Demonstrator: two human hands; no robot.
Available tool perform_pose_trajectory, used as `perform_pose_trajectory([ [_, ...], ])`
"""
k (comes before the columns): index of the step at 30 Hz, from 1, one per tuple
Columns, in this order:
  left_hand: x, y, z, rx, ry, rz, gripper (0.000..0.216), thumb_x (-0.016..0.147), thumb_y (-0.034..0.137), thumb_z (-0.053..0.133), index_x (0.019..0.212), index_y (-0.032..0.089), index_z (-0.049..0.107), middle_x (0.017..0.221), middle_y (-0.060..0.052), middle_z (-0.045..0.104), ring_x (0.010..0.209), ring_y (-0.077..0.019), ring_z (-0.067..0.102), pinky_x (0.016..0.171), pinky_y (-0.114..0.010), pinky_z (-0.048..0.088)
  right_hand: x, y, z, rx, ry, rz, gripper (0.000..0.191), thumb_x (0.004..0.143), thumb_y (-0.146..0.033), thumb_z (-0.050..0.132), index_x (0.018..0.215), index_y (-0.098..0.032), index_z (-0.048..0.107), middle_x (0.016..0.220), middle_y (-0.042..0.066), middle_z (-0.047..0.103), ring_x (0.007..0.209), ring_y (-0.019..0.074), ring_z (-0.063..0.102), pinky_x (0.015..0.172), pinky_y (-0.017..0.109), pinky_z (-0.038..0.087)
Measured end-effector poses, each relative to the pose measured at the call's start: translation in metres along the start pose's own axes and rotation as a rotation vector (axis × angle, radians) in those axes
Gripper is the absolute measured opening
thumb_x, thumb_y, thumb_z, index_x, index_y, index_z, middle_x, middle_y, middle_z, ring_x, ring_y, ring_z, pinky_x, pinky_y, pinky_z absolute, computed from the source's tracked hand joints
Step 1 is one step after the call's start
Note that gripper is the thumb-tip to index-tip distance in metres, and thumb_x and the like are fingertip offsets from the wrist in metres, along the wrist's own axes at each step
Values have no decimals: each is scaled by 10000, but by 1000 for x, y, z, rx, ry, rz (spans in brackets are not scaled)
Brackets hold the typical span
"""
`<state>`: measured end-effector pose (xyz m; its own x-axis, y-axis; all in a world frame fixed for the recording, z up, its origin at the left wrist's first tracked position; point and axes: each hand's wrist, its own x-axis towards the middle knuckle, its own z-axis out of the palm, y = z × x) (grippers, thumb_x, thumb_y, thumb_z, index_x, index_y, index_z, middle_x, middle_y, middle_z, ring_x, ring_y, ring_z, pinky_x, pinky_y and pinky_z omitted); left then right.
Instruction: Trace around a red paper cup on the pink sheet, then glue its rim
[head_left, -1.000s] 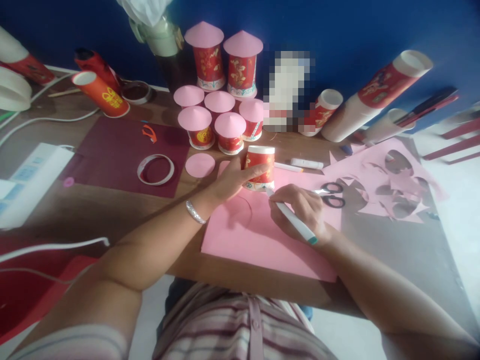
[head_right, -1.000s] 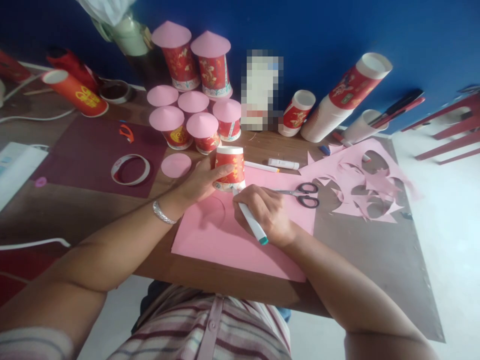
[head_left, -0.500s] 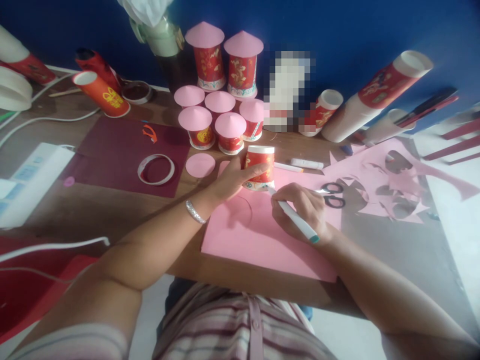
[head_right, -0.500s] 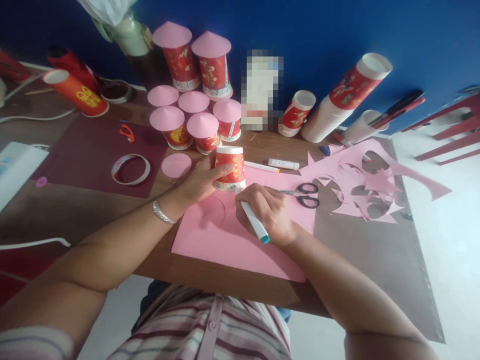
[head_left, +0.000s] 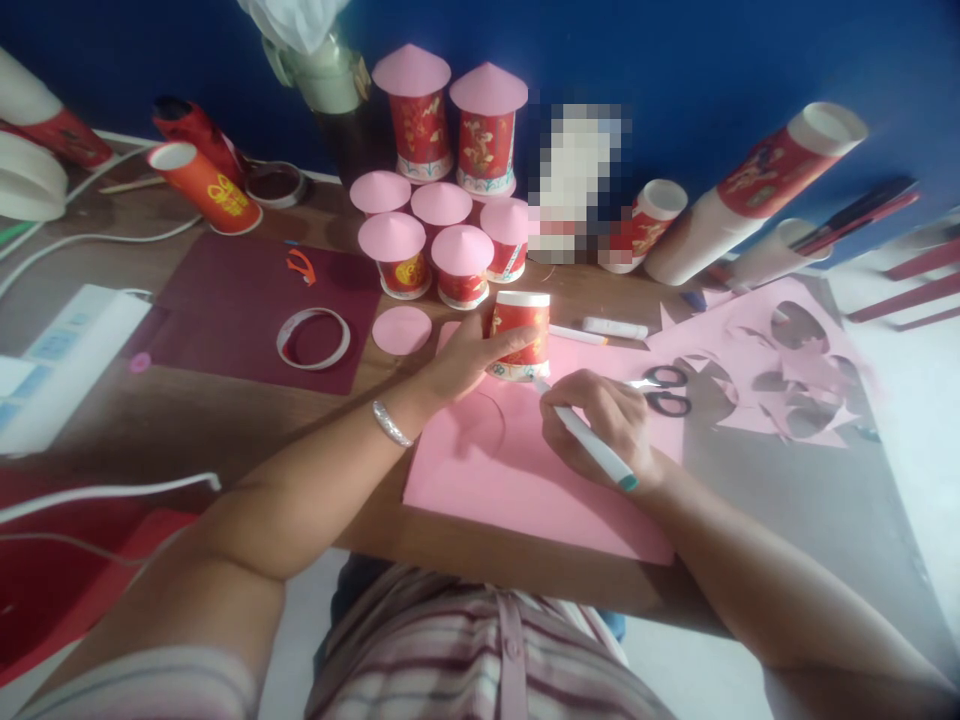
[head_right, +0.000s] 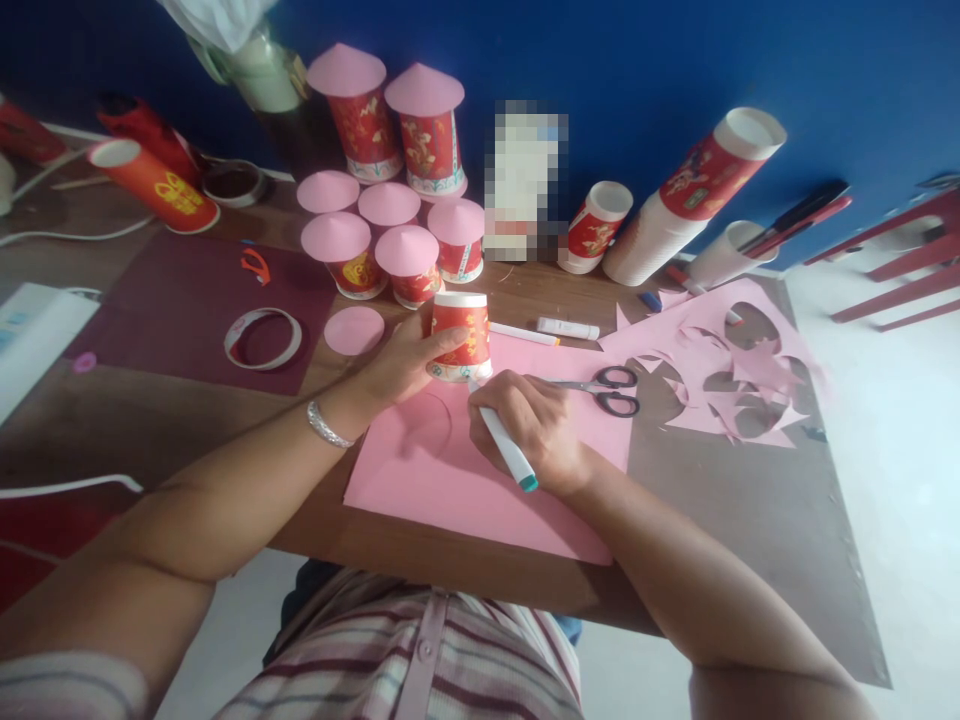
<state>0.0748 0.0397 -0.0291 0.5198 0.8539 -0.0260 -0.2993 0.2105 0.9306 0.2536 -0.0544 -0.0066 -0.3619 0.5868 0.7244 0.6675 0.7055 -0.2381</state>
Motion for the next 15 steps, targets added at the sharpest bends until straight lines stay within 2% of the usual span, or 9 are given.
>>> perform_pose_trajectory([
  [11, 0, -4, -3, 11, -10, 5, 441, 831, 452, 859, 1127, 215, 633, 1067, -37, 702, 988, -181, 674, 863, -311, 548, 3, -1, -1, 17, -11, -7, 217, 894, -19, 576, 942, -230, 558, 734, -33, 629, 577, 116, 582, 519, 243, 469],
  [15, 0, -4, -3, -1, 2, 17, 447, 819, 448, 873, 1106, 207, 629, 1024, -28, 684, 938, -165, 662, 847, -299, 545, 0, 0, -1, -9, -6, 0, 223, 886, -16, 575, 939, -231, 547, 730, -29, 626, 573, 118, 585, 509, 246, 464],
])
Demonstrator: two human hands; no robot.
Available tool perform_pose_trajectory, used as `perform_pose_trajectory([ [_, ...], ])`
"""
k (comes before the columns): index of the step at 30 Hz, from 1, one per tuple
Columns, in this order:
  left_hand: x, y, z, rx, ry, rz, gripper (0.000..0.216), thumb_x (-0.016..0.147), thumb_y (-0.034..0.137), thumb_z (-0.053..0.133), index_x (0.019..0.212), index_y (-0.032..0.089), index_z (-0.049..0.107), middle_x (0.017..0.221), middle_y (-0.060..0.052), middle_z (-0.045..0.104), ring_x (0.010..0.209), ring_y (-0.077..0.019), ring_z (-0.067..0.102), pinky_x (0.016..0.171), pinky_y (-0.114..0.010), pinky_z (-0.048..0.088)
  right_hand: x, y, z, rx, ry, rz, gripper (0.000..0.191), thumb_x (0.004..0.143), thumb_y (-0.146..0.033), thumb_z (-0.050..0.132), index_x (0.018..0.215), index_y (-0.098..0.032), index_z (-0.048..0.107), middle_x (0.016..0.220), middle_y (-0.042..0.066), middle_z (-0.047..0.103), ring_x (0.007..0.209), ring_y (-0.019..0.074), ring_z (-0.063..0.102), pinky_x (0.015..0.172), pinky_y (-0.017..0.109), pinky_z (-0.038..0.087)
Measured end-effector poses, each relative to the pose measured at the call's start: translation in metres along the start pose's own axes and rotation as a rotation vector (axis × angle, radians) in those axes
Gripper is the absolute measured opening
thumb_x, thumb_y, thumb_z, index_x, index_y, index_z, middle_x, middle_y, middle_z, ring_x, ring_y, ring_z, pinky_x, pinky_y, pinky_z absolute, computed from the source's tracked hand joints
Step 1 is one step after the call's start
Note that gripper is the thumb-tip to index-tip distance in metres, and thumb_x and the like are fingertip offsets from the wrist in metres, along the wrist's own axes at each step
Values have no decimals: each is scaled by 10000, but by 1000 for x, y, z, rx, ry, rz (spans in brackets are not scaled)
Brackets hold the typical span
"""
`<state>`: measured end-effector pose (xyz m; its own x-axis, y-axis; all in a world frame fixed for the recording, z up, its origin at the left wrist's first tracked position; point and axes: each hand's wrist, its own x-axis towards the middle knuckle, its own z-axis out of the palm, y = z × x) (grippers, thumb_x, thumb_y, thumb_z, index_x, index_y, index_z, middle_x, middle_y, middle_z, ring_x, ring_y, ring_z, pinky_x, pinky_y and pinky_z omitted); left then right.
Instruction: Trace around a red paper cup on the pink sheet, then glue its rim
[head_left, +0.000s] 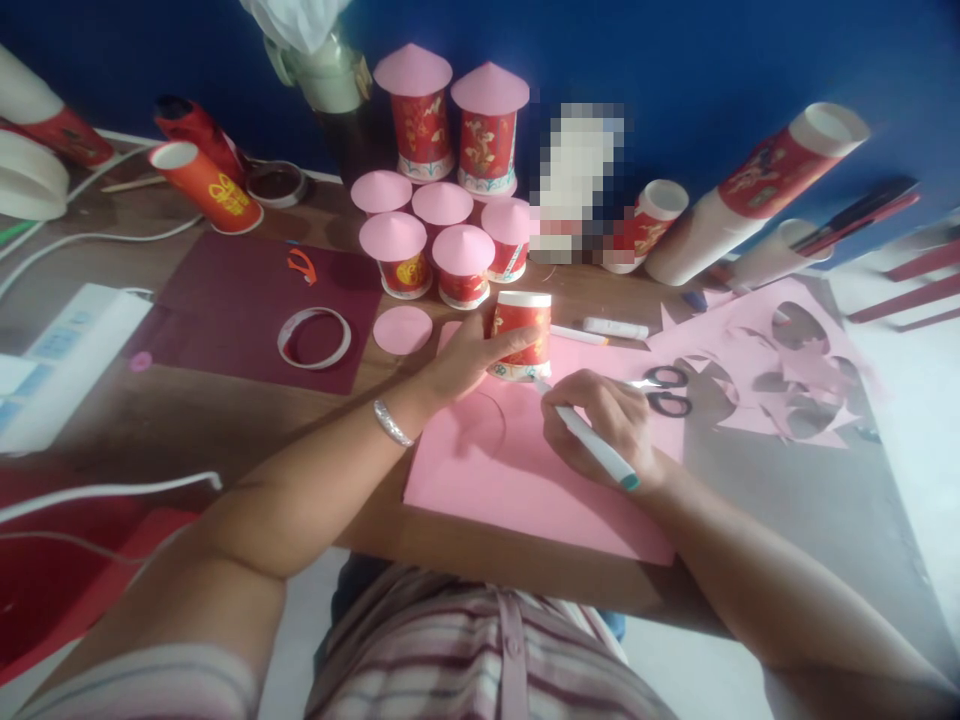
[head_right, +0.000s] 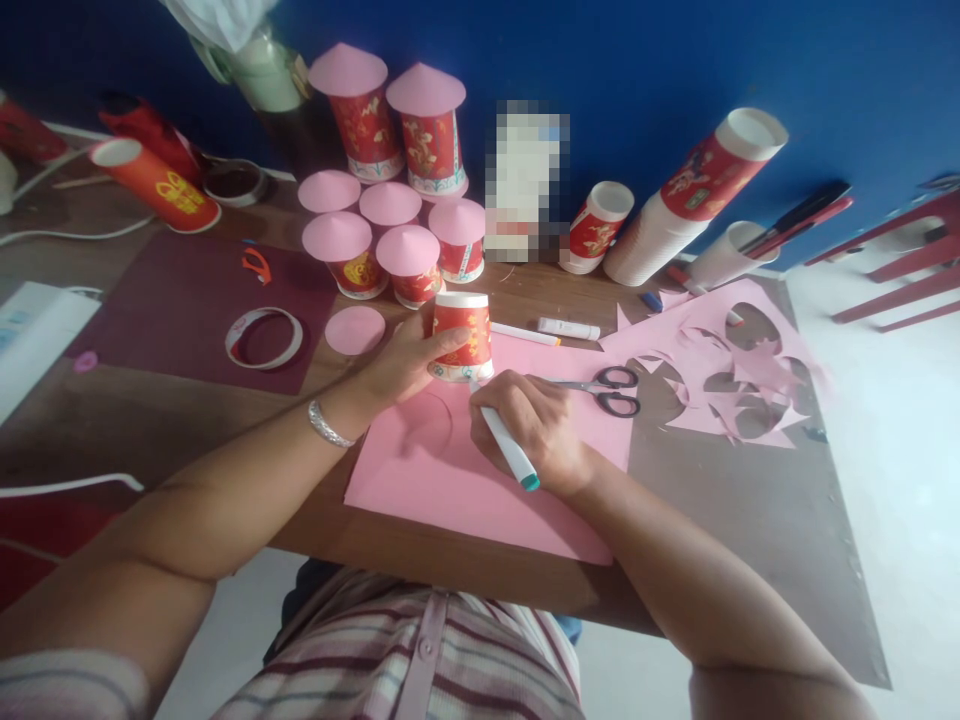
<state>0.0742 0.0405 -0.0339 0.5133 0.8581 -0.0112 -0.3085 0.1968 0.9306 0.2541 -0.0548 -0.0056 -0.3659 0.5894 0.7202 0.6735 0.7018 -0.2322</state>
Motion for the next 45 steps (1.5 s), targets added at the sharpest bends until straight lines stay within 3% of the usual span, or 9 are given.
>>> perform_pose_trajectory([
  [19, 0, -2, 0, 34, -6, -15, 488, 793, 429, 893, 1133, 204, 626, 1019, -36, 693, 910, -162, 668, 816, -292, 550, 1, -6, -2, 43, -43, 121, 141, 918, -95, 542, 919, -236, 555, 729, -36, 678, 560, 110, 614, 511, 238, 459],
  [45, -1, 0, 1, 35, -8, -16, 484, 793, 426, 890, 1124, 200, 619, 1047, -38, 680, 916, -156, 654, 806, -279, 549, 3, -7, 0, 1, -41, 110, 160, 920, -81, 552, 913, -241, 553, 720, -39, 670, 549, 104, 601, 517, 226, 462],
])
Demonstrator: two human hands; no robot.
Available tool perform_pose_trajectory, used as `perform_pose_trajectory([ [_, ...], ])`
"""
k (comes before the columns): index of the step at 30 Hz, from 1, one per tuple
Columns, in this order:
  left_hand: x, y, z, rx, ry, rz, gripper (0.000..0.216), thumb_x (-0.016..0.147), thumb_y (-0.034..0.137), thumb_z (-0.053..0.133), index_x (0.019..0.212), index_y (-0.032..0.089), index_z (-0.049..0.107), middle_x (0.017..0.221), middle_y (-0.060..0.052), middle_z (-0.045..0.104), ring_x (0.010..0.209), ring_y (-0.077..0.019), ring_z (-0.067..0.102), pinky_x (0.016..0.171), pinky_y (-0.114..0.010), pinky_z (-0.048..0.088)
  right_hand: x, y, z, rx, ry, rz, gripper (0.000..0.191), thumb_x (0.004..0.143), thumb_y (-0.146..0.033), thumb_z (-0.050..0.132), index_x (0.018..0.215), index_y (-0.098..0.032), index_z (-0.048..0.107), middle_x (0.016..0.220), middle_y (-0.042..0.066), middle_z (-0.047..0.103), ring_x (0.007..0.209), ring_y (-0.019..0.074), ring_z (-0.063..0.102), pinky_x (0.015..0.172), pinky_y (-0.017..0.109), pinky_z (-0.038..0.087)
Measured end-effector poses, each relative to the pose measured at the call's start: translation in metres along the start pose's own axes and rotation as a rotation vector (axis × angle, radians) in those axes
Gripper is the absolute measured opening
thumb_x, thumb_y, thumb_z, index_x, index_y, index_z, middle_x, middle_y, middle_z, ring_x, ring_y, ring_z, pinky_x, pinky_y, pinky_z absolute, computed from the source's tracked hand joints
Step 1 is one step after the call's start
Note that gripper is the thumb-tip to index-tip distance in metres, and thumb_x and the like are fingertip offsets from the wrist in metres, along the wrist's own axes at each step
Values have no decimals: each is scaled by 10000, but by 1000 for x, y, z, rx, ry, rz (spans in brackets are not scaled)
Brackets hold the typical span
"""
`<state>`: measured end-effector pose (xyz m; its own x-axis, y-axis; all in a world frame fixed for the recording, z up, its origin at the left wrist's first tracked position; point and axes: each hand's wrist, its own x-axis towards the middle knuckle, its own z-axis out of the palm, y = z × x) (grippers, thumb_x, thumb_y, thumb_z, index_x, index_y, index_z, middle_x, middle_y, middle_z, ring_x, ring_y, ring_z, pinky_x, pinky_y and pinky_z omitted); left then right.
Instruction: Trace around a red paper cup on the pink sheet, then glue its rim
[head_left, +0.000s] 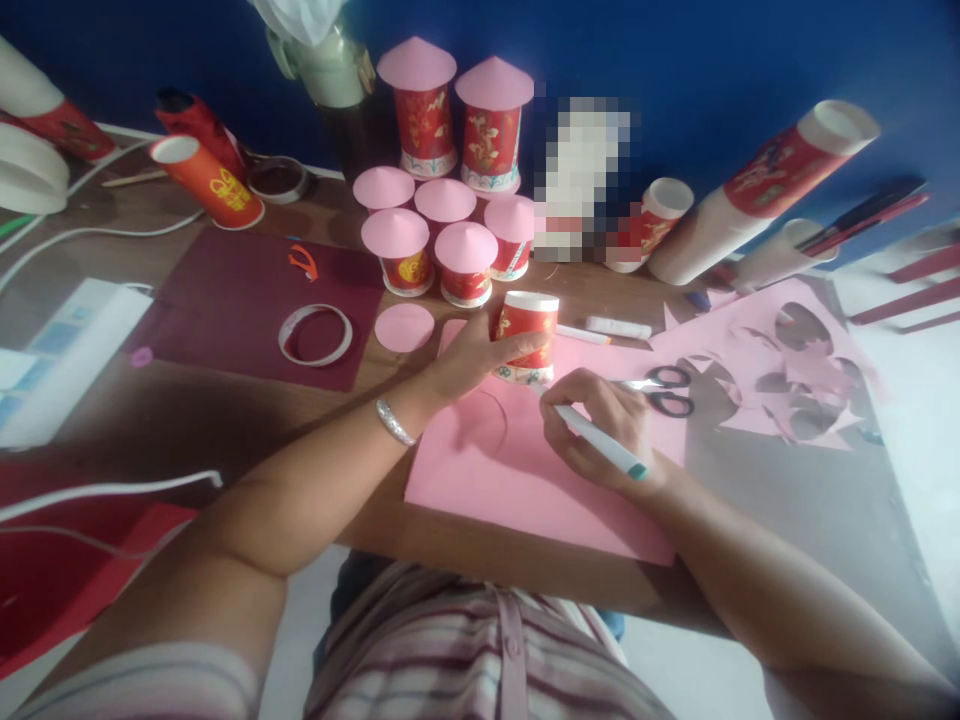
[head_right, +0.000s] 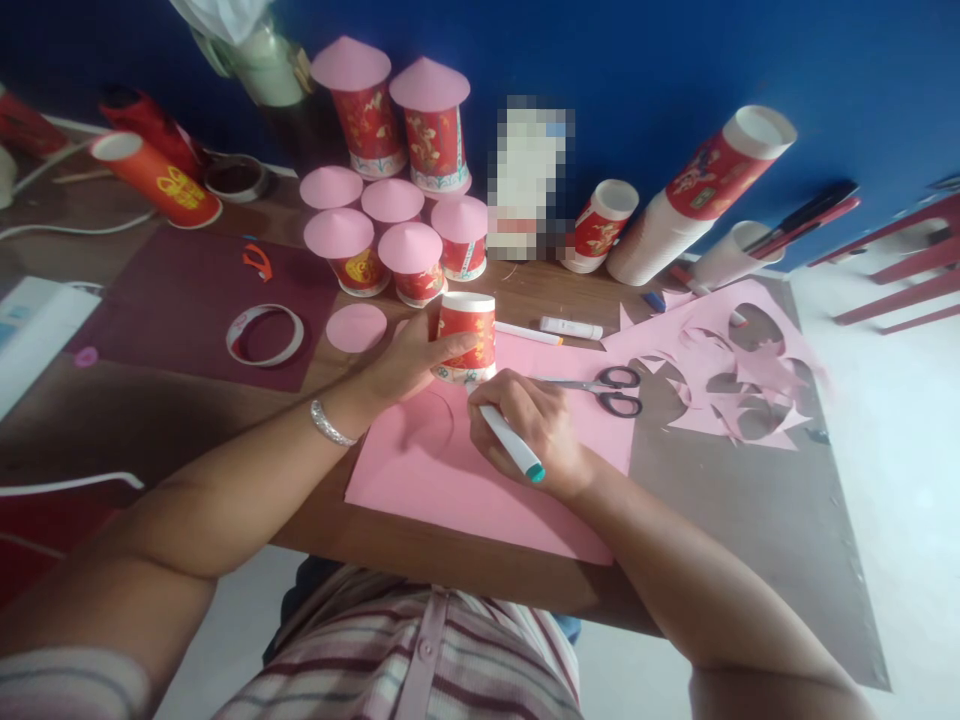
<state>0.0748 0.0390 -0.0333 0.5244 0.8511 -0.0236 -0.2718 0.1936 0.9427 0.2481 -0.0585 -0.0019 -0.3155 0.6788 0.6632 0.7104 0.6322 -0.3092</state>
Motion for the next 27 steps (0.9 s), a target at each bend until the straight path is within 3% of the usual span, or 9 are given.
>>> perform_pose_trajectory([
  [27, -1, 2, 2, 48, 26, 1, 469, 786, 425, 888, 1103, 200, 626, 1029, -41, 691, 936, -173, 674, 837, -310, 562, 1, 4, 0, 33, 28, -7, 141, 941, -93, 584, 927, -234, 574, 753, -25, 694, 597, 112, 668, 524, 224, 498],
])
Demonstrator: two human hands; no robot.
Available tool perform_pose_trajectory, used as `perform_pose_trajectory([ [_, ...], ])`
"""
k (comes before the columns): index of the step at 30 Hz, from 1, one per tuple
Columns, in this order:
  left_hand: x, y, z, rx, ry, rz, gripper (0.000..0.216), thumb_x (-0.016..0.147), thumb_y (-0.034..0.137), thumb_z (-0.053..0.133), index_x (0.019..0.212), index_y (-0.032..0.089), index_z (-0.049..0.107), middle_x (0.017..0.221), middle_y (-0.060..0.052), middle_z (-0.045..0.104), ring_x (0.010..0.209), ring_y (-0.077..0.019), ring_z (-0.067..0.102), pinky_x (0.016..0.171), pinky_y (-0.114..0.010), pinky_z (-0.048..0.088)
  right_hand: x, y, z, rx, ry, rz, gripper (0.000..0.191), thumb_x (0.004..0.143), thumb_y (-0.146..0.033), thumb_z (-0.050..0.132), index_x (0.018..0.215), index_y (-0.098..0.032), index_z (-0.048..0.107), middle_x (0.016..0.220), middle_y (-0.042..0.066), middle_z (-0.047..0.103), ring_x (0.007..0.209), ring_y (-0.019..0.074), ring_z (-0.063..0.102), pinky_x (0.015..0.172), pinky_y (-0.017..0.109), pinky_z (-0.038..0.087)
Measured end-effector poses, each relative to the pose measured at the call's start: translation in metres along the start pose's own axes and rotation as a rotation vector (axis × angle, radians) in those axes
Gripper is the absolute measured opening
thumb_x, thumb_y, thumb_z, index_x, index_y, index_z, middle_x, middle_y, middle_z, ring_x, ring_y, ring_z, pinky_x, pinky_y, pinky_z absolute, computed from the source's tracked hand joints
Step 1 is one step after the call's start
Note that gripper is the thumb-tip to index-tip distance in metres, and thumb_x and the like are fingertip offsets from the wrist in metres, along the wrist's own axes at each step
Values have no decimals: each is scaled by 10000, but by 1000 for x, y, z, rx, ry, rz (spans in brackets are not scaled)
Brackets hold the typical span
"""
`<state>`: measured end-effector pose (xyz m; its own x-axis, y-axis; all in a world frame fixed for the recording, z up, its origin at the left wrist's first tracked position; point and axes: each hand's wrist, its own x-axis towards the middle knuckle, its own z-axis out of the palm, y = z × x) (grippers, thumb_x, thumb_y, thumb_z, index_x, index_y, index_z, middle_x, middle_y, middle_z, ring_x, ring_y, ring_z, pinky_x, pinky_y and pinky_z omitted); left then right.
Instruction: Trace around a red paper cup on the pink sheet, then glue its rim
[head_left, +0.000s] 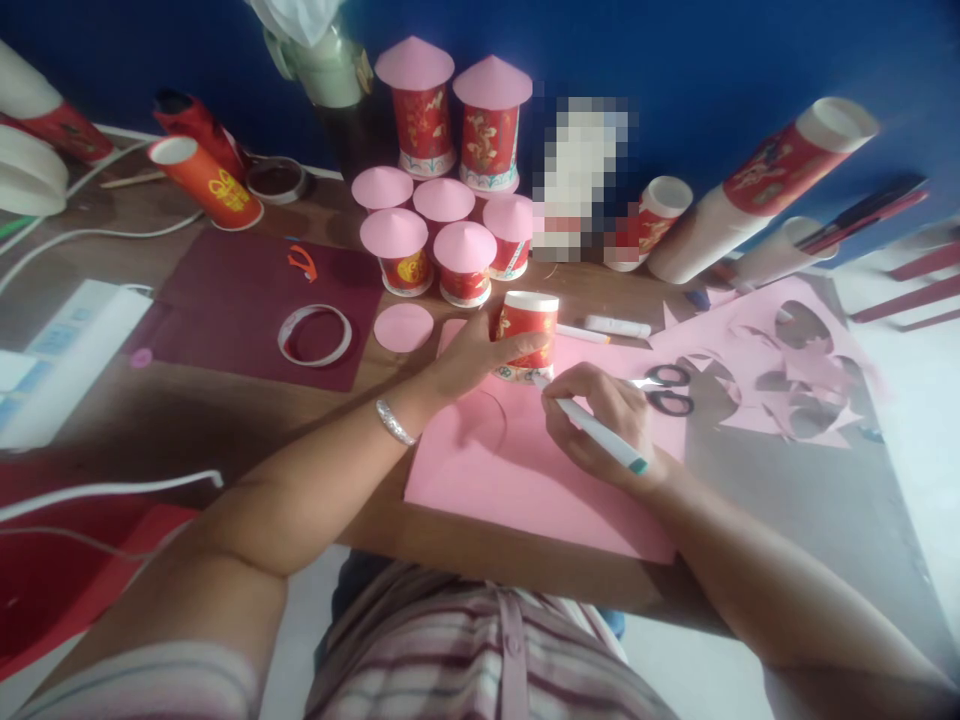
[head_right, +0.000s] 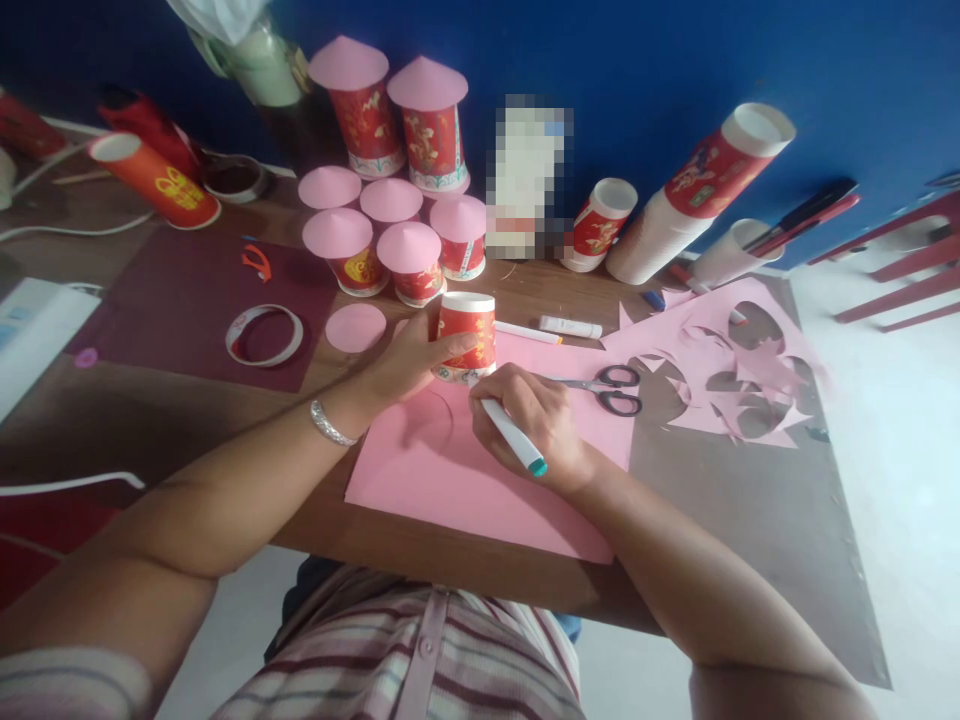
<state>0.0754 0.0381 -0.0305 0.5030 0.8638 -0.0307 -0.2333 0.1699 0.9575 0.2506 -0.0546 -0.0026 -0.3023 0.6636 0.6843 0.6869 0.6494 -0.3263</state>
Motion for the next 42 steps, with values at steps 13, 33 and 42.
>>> perform_pose_trajectory([
  [13, 1, -1, -1, -17, -10, -22, 521, 780, 456, 895, 1143, 210, 615, 1027, -34, 681, 905, -165, 656, 836, -305, 560, 0, -1, 0, 15, 12, -16, 177, 906, -67, 593, 918, -244, 590, 735, -31, 681, 573, 117, 649, 514, 234, 511],
  [33, 1, -2, 0, 8, -24, -11, 426, 799, 421, 869, 1060, 218, 601, 936, 3, 654, 862, -158, 646, 816, -312, 540, -4, 1, 3, 54, -67, -73, 207, 923, -51, 590, 1003, -242, 572, 765, -33, 669, 618, 117, 651, 544, 242, 509],
  [42, 0, 2, 2, 20, -12, -17, 416, 804, 429, 862, 1035, 206, 599, 916, -9, 650, 856, -157, 642, 808, -307, 548, -3, 2, 4, 44, -44, -80, 219, 915, -38, 604, 1007, -233, 568, 783, -23, 678, 630, 125, 660, 551, 244, 518],
])
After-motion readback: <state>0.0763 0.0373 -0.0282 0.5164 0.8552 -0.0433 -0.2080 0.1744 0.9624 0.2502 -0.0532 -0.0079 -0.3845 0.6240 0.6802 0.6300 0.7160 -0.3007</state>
